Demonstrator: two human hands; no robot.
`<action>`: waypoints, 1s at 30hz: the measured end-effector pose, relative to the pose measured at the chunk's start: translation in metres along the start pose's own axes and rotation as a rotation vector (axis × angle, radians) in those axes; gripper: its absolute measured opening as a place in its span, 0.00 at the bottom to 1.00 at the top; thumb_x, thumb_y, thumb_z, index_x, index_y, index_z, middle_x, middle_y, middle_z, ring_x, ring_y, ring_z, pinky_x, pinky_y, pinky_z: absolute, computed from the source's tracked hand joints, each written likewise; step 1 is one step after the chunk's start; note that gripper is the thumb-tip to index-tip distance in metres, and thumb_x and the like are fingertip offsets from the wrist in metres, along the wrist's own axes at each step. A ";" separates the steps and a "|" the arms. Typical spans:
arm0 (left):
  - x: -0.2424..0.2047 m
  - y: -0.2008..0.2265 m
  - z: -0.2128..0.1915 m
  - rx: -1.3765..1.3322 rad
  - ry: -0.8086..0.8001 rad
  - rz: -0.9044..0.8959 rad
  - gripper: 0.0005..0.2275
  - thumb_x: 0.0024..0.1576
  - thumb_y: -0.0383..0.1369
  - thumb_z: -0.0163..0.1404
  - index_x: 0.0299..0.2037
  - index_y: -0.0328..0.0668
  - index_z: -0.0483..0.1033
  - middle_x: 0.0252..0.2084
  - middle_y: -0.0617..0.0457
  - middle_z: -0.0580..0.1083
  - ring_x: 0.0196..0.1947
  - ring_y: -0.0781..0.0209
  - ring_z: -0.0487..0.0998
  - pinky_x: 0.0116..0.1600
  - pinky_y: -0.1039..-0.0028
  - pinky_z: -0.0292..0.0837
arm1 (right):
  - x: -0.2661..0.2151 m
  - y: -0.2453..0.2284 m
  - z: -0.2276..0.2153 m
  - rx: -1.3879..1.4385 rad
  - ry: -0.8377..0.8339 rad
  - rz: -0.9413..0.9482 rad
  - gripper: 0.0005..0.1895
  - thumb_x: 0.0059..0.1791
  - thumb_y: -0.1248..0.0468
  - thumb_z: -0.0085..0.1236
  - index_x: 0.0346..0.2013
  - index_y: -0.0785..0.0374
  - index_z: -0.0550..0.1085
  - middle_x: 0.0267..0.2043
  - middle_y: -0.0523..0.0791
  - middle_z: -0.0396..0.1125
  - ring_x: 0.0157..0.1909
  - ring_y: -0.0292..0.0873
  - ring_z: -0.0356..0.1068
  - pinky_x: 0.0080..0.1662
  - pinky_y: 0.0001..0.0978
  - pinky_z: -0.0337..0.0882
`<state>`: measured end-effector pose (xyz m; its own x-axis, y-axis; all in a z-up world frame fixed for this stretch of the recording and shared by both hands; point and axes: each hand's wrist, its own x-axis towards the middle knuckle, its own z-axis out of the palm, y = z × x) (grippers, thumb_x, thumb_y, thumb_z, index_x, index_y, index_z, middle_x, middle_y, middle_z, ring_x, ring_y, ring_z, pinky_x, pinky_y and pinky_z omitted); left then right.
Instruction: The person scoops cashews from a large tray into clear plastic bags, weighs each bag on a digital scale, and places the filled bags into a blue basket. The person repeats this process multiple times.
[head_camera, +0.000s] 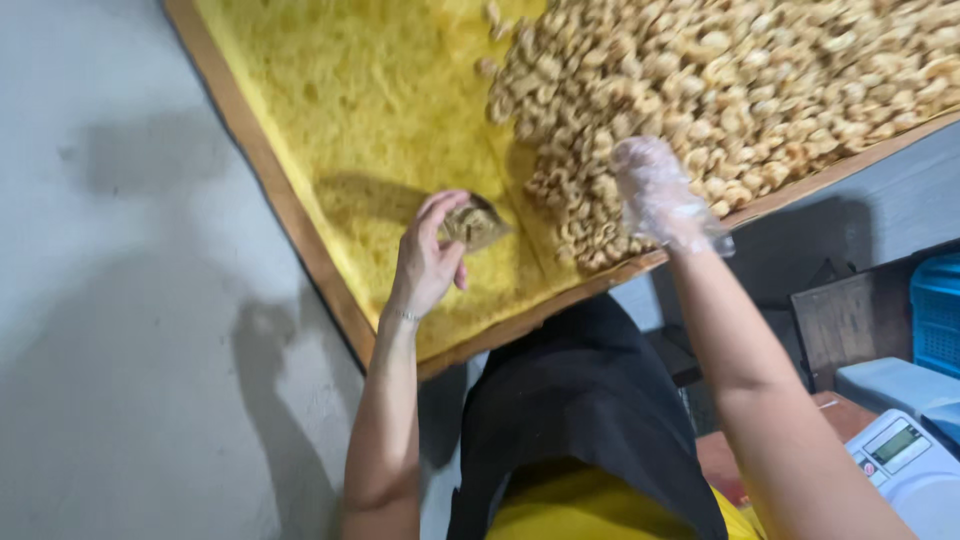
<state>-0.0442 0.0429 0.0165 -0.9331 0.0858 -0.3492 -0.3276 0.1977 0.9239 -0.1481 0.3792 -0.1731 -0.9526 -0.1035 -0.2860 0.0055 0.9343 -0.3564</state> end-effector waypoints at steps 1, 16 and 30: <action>0.004 0.000 0.007 -0.013 -0.004 -0.027 0.26 0.54 0.12 0.42 0.64 0.36 0.66 0.69 0.47 0.62 0.21 0.66 0.77 0.22 0.79 0.77 | 0.002 0.015 -0.026 0.074 0.088 -0.006 0.11 0.51 0.68 0.52 0.45 0.59 0.79 0.47 0.55 0.70 0.48 0.57 0.72 0.50 0.50 0.73; 0.070 0.084 0.114 -0.081 -0.064 0.072 0.24 0.53 0.12 0.42 0.62 0.31 0.70 0.68 0.46 0.67 0.20 0.68 0.76 0.23 0.81 0.75 | 0.018 0.154 -0.092 1.589 -0.099 0.031 0.16 0.57 0.62 0.63 0.60 0.56 0.74 0.57 0.44 0.68 0.56 0.43 0.66 0.56 0.31 0.67; 0.099 0.095 0.123 -0.047 -0.234 0.094 0.25 0.52 0.12 0.41 0.63 0.30 0.68 0.68 0.49 0.64 0.20 0.67 0.74 0.23 0.78 0.76 | -0.082 0.124 -0.018 0.683 0.062 0.224 0.08 0.53 0.62 0.58 0.45 0.62 0.78 0.40 0.52 0.73 0.42 0.50 0.72 0.42 0.39 0.73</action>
<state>-0.1500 0.1901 0.0505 -0.9017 0.3268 -0.2831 -0.2527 0.1330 0.9584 -0.0752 0.5095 -0.1780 -0.9216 0.1042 -0.3739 0.3726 0.5067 -0.7774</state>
